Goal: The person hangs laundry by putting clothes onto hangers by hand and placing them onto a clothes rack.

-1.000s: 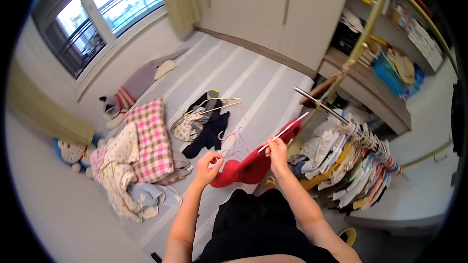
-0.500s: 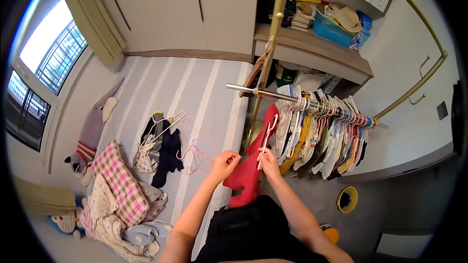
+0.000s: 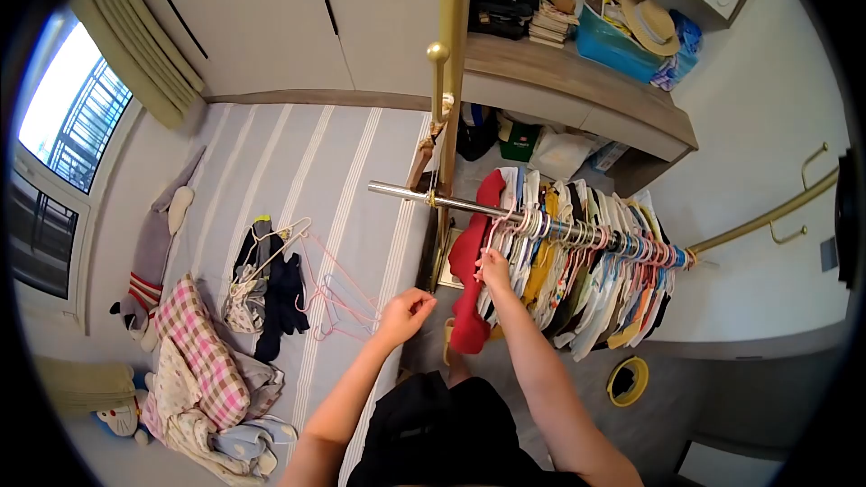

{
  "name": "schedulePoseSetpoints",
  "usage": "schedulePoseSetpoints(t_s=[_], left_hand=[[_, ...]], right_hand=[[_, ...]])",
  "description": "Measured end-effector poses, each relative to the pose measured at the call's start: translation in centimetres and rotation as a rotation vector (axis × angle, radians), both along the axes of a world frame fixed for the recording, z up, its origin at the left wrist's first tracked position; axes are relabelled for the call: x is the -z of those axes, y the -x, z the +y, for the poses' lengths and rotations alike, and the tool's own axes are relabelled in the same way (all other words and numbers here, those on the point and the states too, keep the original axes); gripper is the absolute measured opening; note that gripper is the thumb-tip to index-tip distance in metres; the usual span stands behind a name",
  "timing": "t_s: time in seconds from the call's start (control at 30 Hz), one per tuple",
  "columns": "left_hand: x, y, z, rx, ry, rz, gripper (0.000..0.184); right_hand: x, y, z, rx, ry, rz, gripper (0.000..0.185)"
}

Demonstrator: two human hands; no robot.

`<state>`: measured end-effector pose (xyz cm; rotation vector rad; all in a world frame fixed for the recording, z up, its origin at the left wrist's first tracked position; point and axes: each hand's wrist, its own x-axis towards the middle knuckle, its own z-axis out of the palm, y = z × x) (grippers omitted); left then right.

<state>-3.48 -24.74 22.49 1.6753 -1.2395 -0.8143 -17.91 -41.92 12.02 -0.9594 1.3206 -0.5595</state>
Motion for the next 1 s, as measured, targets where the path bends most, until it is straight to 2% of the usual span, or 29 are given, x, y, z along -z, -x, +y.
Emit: schedulePoseSetpoints(t_s=[0.17, 0.2, 0.23, 0.27, 0.3, 0.33, 0.37, 0.4, 0.43, 0.53, 0.63, 0.67, 0.77, 0.87, 1.0], left_hand=[[1.2, -0.2, -1.2, -0.066, -0.037, 0.011, 0.014], [1.6, -0.4, -1.1, -0.088, -0.044, 0.011, 0.014], [1.9, -0.5, -0.9, -0.096, -0.055, 0.007, 0.014], [2.1, -0.8, -0.5, -0.114, -0.068, 0.001, 0.015], [2.4, -1.1, 0.2, -0.143, -0.082, -0.009, 0.015], [3.1, -1.5, 1.1, -0.178, -0.077, -0.017, 0.016], [4.1, -2.0, 2.1, -0.204, -0.061, -0.026, 0.015], [4.5, -2.4, 3.1, -0.236, -0.060, -0.021, 0.016], [4.9, -2.9, 4.3, -0.265, -0.058, -0.016, 0.016], [6.4, -4.5, 9.1, -0.395, -0.128, 0.000, 0.018], [8.6, -6.5, 15.1, -0.534, -0.151, 0.026, 0.019], [9.7, -7.2, 17.5, -0.585, -0.121, 0.039, 0.019], [13.0, -9.2, 24.4, -0.829, -0.263, 0.145, 0.018], [17.6, -12.3, 30.5, -1.013, -0.305, 0.084, 0.016], [23.7, -17.3, 34.9, -1.172, -0.365, -0.009, 0.013]], right_hand=[[6.3, -0.1, -1.5, 0.198, -0.136, 0.043, 0.021], [7.2, 0.0, -1.4, 0.261, -0.100, 0.072, 0.020], [5.8, 0.0, -0.8, 0.241, -0.007, 0.120, 0.024], [14.4, 0.6, -1.4, 0.264, 0.106, 0.166, 0.033], [6.9, -1.0, 0.7, 0.294, 0.244, 0.158, 0.044], [5.9, -1.5, 1.7, 0.201, 0.415, 0.178, 0.050], [5.9, -1.7, 2.7, 0.061, 0.357, 0.415, 0.056], [5.8, -2.9, 4.5, 0.252, 0.354, 0.137, 0.059], [4.2, -3.7, 6.1, 0.183, 0.329, 0.145, 0.062], [4.2, -6.1, 10.8, -0.081, 0.320, 0.072, 0.057], [5.9, -9.4, 15.3, -0.283, 0.205, 0.071, 0.043], [7.1, -10.4, 16.7, -0.356, 0.179, 0.054, 0.039], [10.4, -13.3, 20.7, -0.545, 0.063, 0.043, 0.029], [9.3, -16.8, 24.6, -0.684, -0.097, 0.078, 0.024], [13.0, -18.8, 27.9, -0.828, -0.231, 0.026, 0.017]])
